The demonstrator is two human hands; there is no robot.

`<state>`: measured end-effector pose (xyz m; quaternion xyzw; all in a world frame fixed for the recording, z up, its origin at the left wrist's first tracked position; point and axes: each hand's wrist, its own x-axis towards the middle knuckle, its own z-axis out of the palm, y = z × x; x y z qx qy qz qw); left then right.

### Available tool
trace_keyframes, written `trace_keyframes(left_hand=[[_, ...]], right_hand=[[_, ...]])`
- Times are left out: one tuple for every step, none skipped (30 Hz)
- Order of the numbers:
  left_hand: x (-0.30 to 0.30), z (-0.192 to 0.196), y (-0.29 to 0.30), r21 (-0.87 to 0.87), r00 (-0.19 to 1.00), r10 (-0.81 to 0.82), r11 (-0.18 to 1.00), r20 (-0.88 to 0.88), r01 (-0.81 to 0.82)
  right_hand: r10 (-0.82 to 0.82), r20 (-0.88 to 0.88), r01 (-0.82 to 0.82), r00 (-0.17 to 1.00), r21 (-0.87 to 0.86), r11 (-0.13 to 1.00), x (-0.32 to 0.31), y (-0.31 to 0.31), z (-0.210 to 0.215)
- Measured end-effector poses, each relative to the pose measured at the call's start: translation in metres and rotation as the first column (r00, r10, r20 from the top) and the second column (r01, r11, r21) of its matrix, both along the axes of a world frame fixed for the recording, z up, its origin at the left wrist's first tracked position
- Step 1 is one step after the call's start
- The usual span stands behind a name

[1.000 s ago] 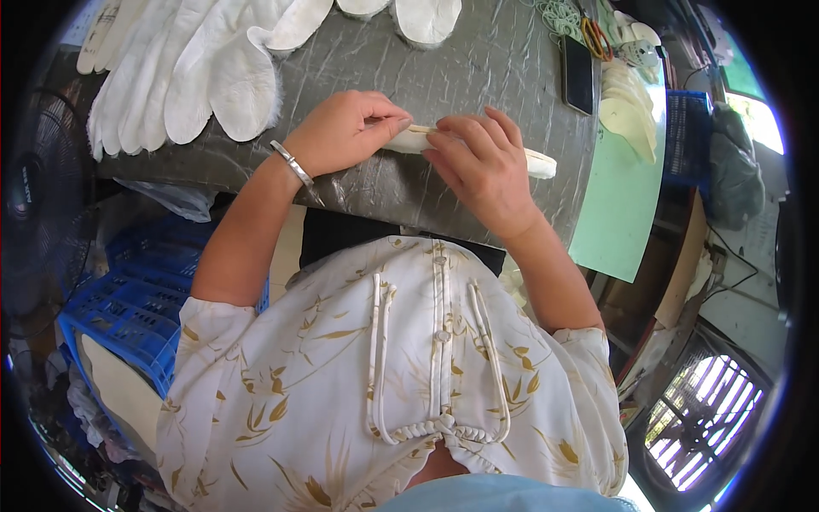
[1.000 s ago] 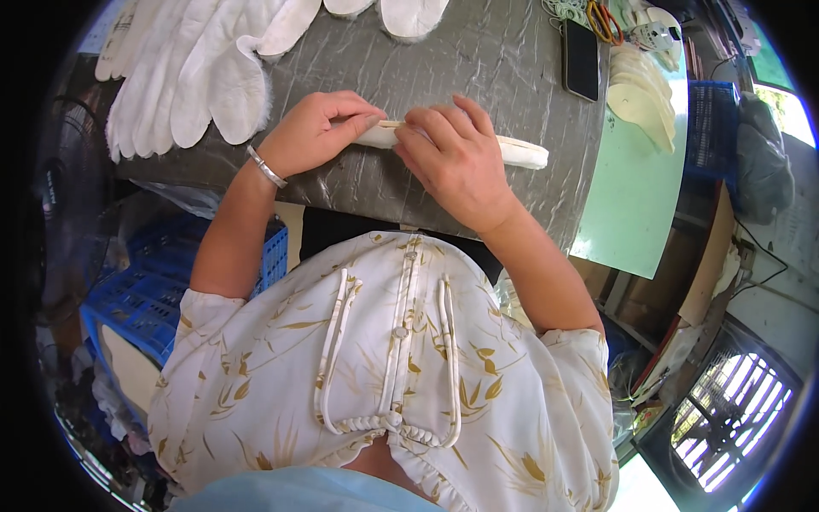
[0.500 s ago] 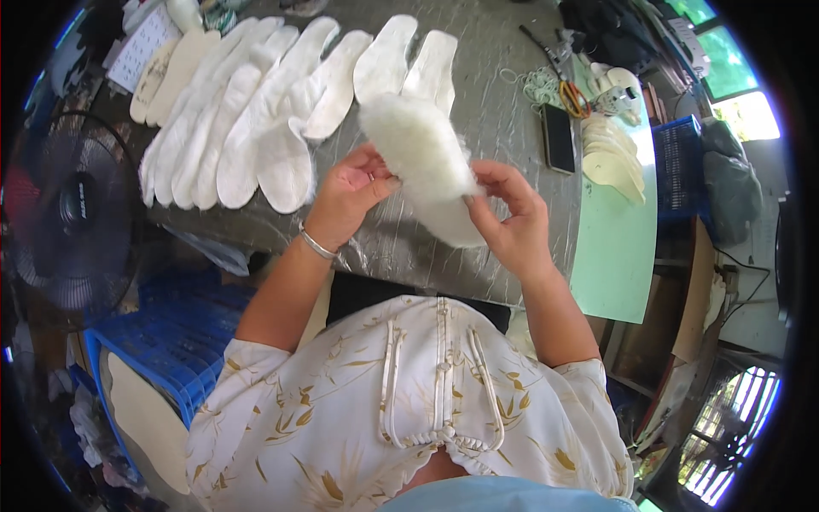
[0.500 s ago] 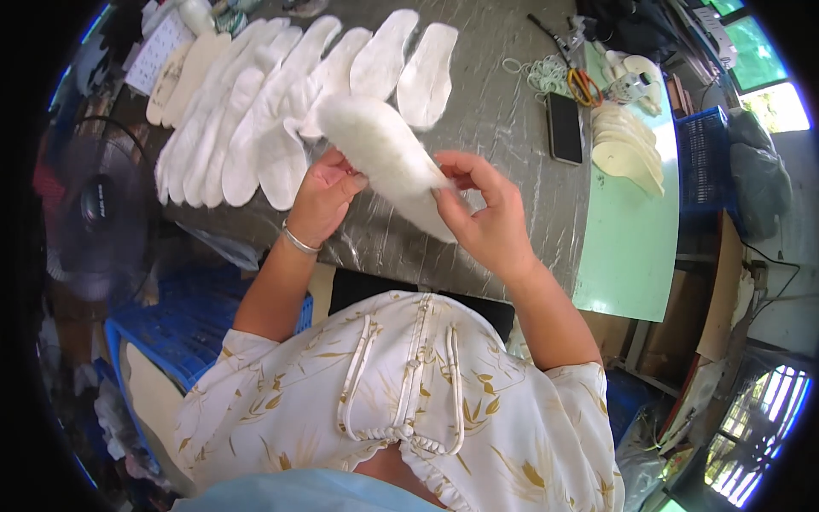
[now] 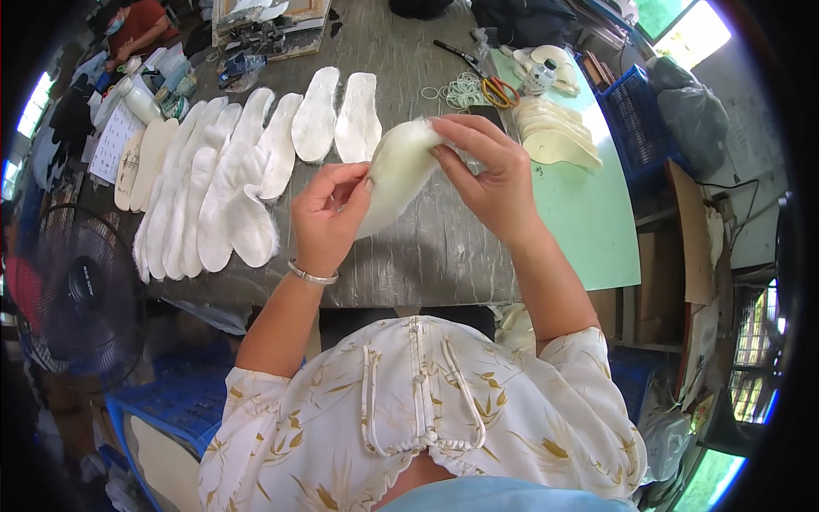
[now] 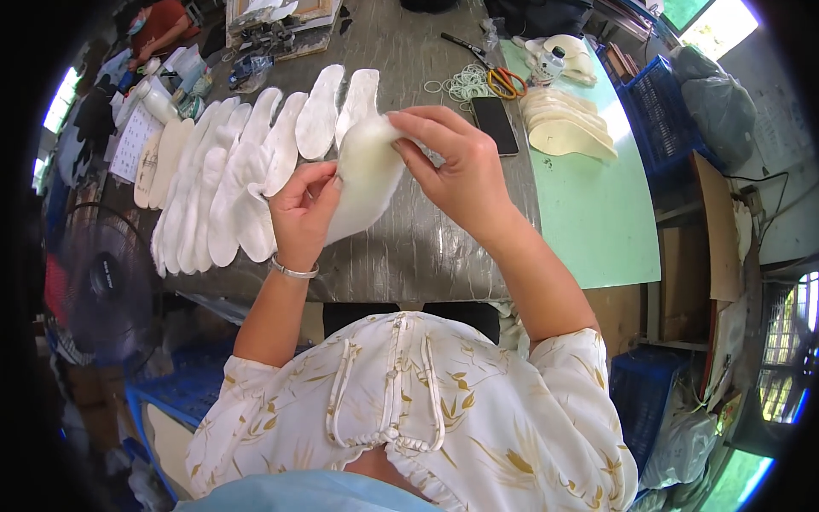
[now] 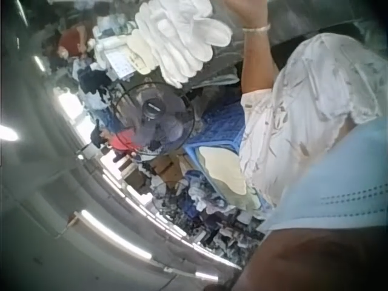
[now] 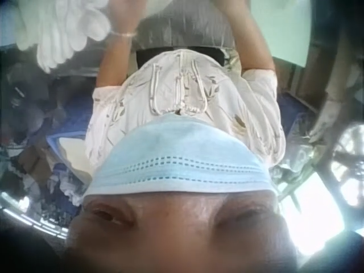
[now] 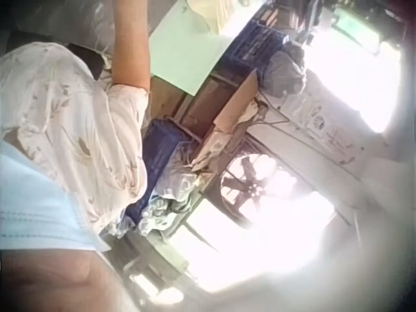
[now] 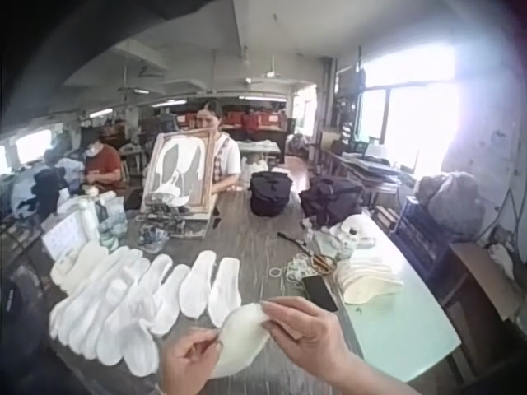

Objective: Preparing shoe insoles by aligning and stacking layers of fur lining and backing.

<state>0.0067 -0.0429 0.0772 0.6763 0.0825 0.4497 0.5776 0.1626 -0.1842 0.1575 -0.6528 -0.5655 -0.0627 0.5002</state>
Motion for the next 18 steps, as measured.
trace_keyframes(left_hand=[[0.001,-0.001,-0.003,-0.001,1.0,0.005,1.0,-0.004,-0.005],[0.002,-0.001,-0.007,-0.075,1.0,-0.013,0.997,-0.021,0.012],[0.003,-0.001,-0.01,-0.148,0.999,-0.032,0.989,-0.036,0.026],[0.004,-0.002,-0.012,-0.149,0.999,-0.032,0.988,-0.04,0.026],[0.005,-0.003,-0.013,-0.205,0.996,-0.057,0.978,-0.069,0.042],[0.005,-0.005,-0.013,-0.261,0.992,-0.085,0.964,-0.097,0.057],[0.006,-0.005,-0.014,-0.261,0.991,-0.085,0.964,-0.102,0.056],[0.006,-0.005,-0.013,-0.288,0.988,-0.112,0.955,-0.107,0.077],[0.007,-0.006,-0.012,-0.314,0.984,-0.14,0.944,-0.112,0.098],[0.008,-0.005,-0.009,-0.26,0.977,-0.169,0.957,-0.129,0.131],[0.009,-0.002,-0.007,-0.263,0.977,-0.167,0.956,-0.134,0.128],[0.009,0.003,-0.004,-0.433,0.954,-0.278,0.878,-0.113,0.205],[0.01,0.01,-0.001,-0.588,0.923,-0.378,0.763,-0.072,0.267],[0.013,0.019,0.008,-0.562,0.89,-0.45,0.755,-0.071,0.337],[0.017,0.033,0.015,-0.564,0.868,-0.485,0.749,-0.108,0.348],[0.021,0.047,0.022,-0.529,0.844,-0.494,0.783,-0.21,0.327],[0.025,0.061,0.029,-0.485,0.813,-0.491,0.818,-0.312,0.308],[0.028,0.074,0.036,-0.381,0.762,-0.477,0.866,-0.438,0.323]], right_hand=[[-0.058,0.097,0.049,0.994,0.094,0.994,0.0,0.002,-0.008],[-0.125,0.19,0.094,0.974,0.163,0.982,0.0,0.005,-0.014],[-0.119,0.186,0.089,0.975,0.162,0.983,0.002,0.006,-0.019],[-0.172,0.271,0.116,0.947,0.211,0.971,0.004,0.007,-0.023],[-0.226,0.35,0.137,0.909,0.262,0.955,0.006,0.008,-0.028],[-0.252,0.378,0.147,0.891,0.286,0.947,0.009,0.01,-0.032],[-0.252,0.373,0.149,0.893,0.285,0.947,0.012,0.01,-0.036],[-0.261,0.423,0.132,0.868,0.309,0.942,0.015,0.01,-0.04],[-0.27,0.472,0.115,0.839,0.332,0.936,0.017,0.011,-0.042],[-0.267,0.483,0.1,0.834,0.343,0.934,0.017,0.012,-0.045],[-0.264,0.479,0.1,0.837,0.341,0.935,0.019,0.013,-0.047],[-0.261,0.504,0.086,0.823,0.343,0.935,0.02,0.013,-0.047],[-0.256,0.528,0.071,0.81,0.344,0.936,0.02,0.015,-0.049],[-0.244,0.549,0.057,0.8,0.336,0.94,0.019,0.016,-0.049],[-0.239,0.546,0.053,0.803,0.334,0.941,0.017,0.016,-0.048],[-0.227,0.567,0.032,0.792,0.332,0.943,0.016,0.018,-0.045],[-0.216,0.589,0.008,0.779,0.335,0.942,0.015,0.021,-0.042],[-0.191,0.598,-0.008,0.779,0.313,0.95,0.013,0.022,-0.039]])
